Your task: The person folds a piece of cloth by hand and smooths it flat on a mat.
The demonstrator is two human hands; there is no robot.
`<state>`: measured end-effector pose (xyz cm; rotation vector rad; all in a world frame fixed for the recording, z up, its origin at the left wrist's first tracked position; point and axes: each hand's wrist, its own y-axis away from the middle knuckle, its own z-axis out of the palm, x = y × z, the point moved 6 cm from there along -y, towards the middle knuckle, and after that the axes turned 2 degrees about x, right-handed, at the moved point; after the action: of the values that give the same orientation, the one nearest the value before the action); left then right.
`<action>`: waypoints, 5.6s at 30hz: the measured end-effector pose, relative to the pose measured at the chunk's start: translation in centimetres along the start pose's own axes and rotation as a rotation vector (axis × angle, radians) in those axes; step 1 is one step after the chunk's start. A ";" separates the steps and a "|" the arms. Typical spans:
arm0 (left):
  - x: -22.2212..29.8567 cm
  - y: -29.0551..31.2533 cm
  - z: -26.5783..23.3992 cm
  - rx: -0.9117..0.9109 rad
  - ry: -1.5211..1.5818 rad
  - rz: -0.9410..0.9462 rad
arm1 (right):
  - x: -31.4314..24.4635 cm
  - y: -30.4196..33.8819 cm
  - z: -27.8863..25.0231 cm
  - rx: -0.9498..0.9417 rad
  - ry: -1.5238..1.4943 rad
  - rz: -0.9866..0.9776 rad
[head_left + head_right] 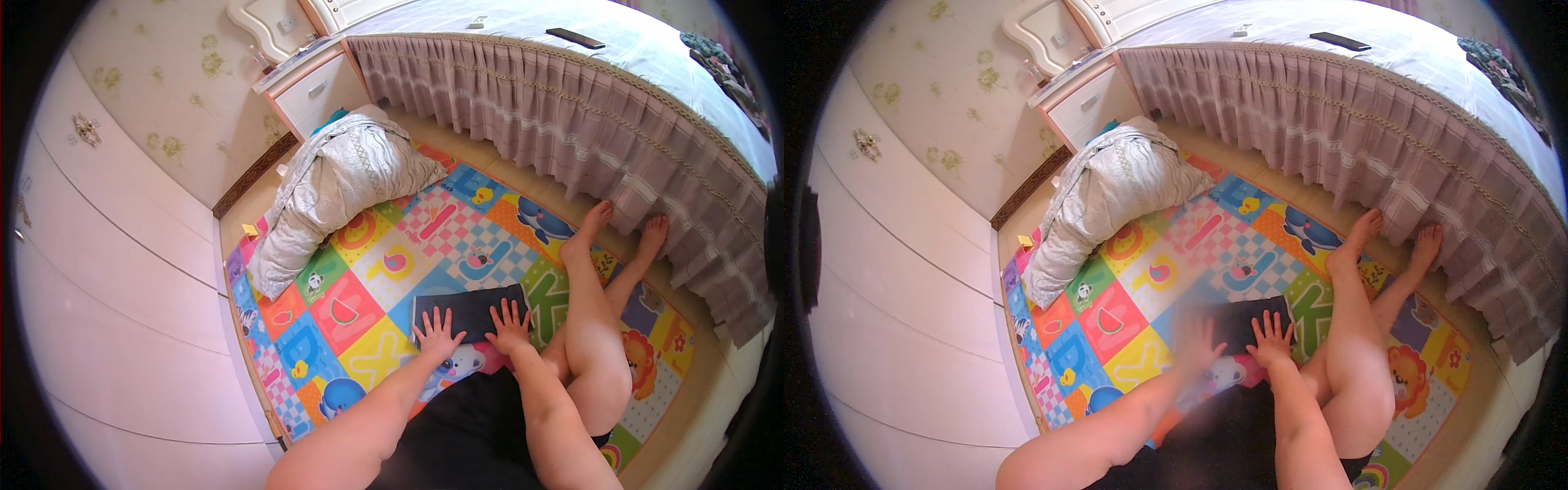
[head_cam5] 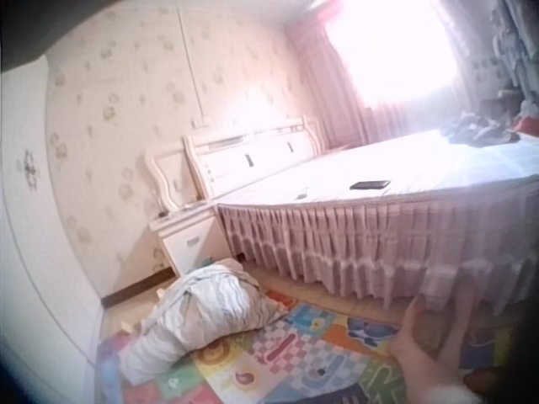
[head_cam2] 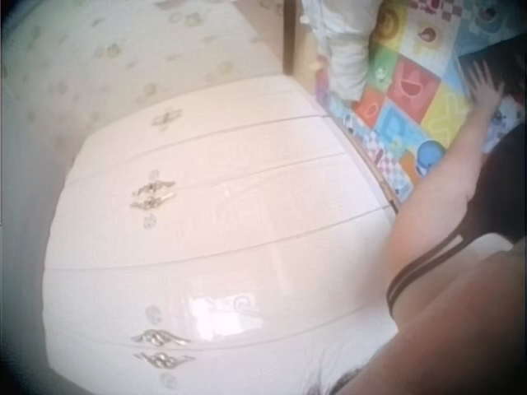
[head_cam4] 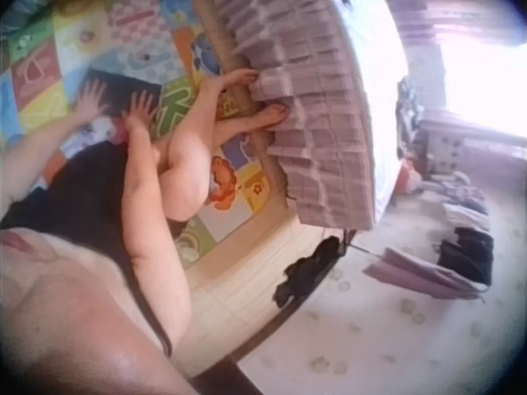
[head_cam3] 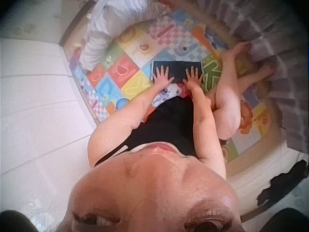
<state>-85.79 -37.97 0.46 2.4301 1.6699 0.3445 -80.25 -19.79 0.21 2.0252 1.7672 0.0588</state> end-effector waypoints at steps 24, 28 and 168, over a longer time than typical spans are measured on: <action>-0.4 7.5 5.5 0.112 -0.036 -0.101 | -1.3 4.2 1.9 -0.229 0.000 -0.049; -0.4 5.3 4.9 0.198 -0.054 -0.083 | -1.1 2.4 1.2 -0.163 -0.021 -0.076; 0.6 -4.4 0.0 0.029 0.082 -0.127 | -1.8 -3.3 -1.8 -0.081 0.003 0.120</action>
<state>-89.56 -35.82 -0.67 2.3449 1.8653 0.4085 -84.22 -20.67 1.13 2.0714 1.6164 0.1677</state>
